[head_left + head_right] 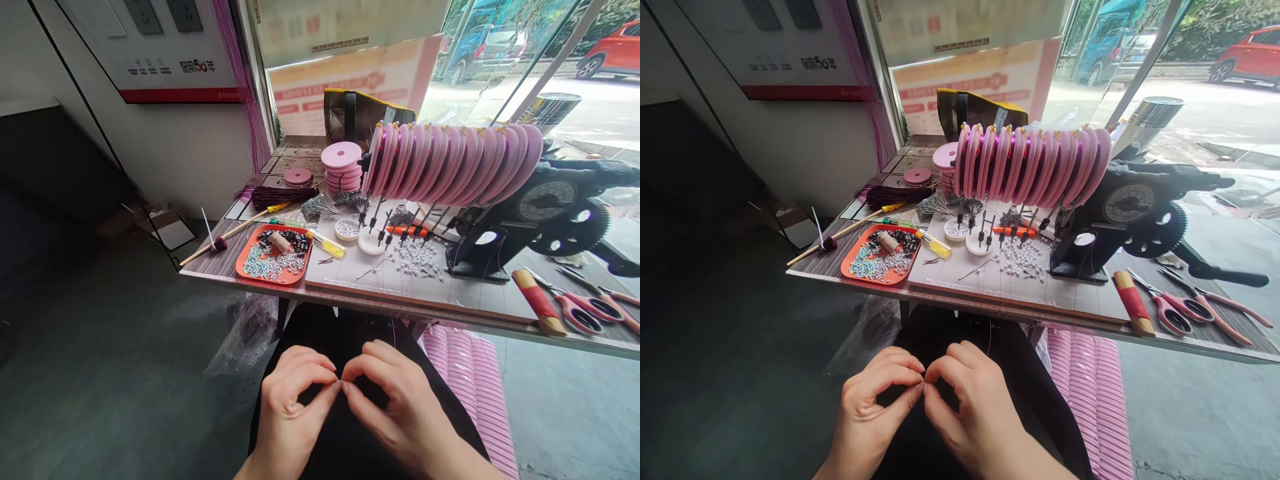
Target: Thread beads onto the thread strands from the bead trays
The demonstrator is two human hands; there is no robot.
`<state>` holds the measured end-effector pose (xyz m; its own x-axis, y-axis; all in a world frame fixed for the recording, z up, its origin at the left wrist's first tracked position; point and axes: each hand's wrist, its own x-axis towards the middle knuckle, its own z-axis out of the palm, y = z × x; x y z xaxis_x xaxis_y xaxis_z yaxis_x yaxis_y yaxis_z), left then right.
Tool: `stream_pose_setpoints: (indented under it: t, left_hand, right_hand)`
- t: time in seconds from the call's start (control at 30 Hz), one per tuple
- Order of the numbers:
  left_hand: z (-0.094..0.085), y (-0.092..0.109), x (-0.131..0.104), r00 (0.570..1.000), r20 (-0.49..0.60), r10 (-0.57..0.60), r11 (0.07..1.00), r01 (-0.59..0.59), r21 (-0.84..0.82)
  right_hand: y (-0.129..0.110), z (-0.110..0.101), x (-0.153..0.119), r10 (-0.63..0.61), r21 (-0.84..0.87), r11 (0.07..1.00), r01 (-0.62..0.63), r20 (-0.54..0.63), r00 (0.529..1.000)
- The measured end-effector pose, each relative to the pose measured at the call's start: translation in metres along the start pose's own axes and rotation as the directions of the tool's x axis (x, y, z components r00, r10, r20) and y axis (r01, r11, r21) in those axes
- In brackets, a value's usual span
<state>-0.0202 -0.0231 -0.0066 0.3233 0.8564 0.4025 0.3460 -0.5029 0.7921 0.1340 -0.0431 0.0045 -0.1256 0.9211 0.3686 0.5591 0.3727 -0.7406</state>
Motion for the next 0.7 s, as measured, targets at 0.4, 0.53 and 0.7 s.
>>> stream_pose_setpoints:
  t: [0.4, 0.53, 0.7]
  left_hand:
    - [0.0002, 0.0015, 0.0027, 0.997, -0.015, 0.076, 0.995, -0.075, 0.070]
    - [0.0005, 0.0040, 0.0041, 0.990, -0.022, 0.136, 0.985, -0.133, 0.111]
    - [0.0010, 0.0045, 0.0045, 0.987, -0.034, 0.157, 0.978, -0.150, 0.143]
  right_hand:
    - [-0.0017, -0.0011, 0.0030, -0.040, -0.065, 0.997, 0.039, -0.011, 0.999]
    - [-0.0026, -0.0001, 0.0042, -0.036, -0.064, 0.997, 0.035, -0.003, 0.999]
    - [-0.0016, 0.0042, 0.0012, 0.089, 0.045, 0.995, -0.093, 0.097, 0.991]
